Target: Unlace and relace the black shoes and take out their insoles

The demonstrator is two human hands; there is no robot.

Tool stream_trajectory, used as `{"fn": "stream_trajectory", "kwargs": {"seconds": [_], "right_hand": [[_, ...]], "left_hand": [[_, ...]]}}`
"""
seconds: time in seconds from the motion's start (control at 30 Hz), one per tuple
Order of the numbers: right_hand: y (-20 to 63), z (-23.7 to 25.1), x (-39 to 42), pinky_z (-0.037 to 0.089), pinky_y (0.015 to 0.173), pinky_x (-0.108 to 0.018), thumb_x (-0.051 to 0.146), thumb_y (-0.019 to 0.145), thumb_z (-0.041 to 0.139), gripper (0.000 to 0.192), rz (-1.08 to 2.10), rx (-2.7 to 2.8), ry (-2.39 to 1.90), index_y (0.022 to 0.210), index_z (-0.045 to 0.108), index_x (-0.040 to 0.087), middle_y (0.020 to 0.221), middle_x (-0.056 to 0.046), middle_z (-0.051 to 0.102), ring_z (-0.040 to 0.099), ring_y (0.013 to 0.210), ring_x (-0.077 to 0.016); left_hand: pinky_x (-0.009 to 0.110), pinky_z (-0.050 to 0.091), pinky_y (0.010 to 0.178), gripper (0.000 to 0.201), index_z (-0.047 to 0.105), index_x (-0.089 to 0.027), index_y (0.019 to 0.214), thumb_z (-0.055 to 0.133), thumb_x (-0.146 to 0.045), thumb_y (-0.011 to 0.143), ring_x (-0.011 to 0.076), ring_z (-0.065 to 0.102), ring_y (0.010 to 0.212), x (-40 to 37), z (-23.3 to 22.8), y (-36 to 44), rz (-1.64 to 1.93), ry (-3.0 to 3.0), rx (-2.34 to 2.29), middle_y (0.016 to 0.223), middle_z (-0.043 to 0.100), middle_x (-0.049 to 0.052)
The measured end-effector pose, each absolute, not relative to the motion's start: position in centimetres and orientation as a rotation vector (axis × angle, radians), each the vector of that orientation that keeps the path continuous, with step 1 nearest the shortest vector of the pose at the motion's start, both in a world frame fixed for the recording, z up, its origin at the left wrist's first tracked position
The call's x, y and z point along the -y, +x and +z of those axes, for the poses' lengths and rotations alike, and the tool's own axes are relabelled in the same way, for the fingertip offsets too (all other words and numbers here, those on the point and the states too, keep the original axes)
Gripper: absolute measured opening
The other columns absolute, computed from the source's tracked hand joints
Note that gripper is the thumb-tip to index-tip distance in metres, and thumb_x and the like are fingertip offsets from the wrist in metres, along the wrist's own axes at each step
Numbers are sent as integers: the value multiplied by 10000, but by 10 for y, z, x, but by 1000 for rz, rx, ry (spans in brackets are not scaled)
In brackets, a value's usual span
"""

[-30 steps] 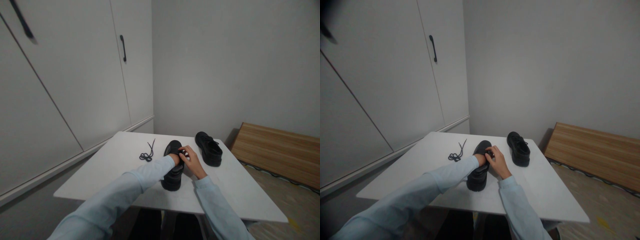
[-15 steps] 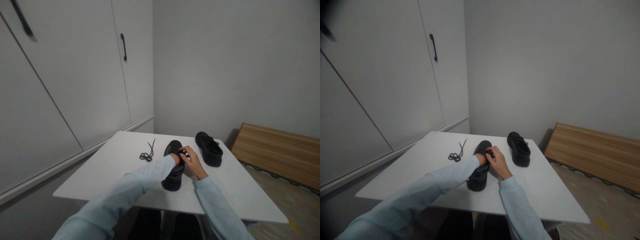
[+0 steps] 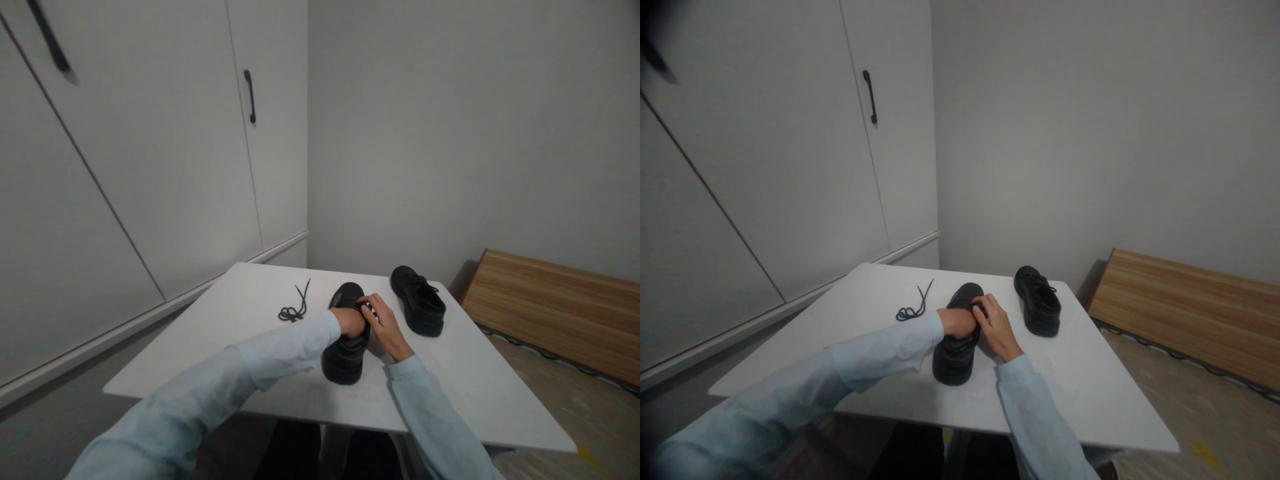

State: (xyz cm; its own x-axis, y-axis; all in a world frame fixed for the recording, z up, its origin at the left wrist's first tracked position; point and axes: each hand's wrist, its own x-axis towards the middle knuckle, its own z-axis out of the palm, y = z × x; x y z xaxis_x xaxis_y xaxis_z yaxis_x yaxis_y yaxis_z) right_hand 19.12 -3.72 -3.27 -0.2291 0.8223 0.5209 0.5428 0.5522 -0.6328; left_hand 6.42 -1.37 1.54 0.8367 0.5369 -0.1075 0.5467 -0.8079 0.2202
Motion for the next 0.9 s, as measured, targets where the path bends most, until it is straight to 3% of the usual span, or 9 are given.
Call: {"fn": "stream_trajectory", "kwargs": {"seconds": [0.13,0.2,0.3,0.37,0.43,0.53,0.67,0.9], "right_hand": [[191,-33,37,444,772,-321,362,936,411,221,401,1919,-1101,999,577,230,943,-44,558,550,892,-201],[192,-33,37,445,762,-318,364,936,410,225,400,1921,-1102,1002,576,227,941,-45,557,550,884,-199],[191,-33,37,445,741,-310,371,936,409,233,407,1920,-1107,1004,575,223,938,-43,553,553,862,-192],[191,-33,37,444,739,-306,374,936,408,237,410,1918,-1105,1006,575,221,946,-44,556,556,868,-191],[190,-33,37,442,743,-304,374,937,408,239,413,1913,-1103,1008,574,218,955,-46,558,558,880,-191],[190,-32,37,440,744,-302,369,938,407,238,425,1910,-1111,1012,574,217,960,-45,555,557,884,-189],[190,-31,38,440,736,-299,354,937,409,226,433,1908,-1120,1010,575,219,959,-44,551,555,884,-188],[190,-30,38,439,727,-292,337,929,420,214,440,1892,-1117,1004,578,214,943,-39,547,554,857,-180]], "left_hand": [[285,488,627,149,678,-53,644,560,15,702,238,665,700,29,38,51,-347,2814,-821,735,710,171],[276,479,628,183,695,-53,765,514,-60,796,228,669,732,40,53,42,-418,2870,-753,812,718,177],[276,477,663,285,680,-86,926,428,-220,918,216,675,780,58,70,27,-296,2914,-770,908,719,152],[276,479,662,381,675,-99,919,380,-338,948,214,677,768,70,74,19,-183,2861,-862,881,716,141],[280,483,653,439,673,-116,890,389,-449,931,222,678,763,79,71,14,-87,2809,-926,866,711,131],[303,491,650,461,656,-136,914,550,-570,804,268,676,821,88,59,11,20,2809,-1003,920,703,128],[310,496,693,445,625,-152,968,712,-495,698,272,667,867,89,41,9,116,2887,-1049,958,692,102],[322,492,741,378,627,-135,911,745,-418,690,261,661,868,82,30,8,117,2982,-986,917,691,105]]}}
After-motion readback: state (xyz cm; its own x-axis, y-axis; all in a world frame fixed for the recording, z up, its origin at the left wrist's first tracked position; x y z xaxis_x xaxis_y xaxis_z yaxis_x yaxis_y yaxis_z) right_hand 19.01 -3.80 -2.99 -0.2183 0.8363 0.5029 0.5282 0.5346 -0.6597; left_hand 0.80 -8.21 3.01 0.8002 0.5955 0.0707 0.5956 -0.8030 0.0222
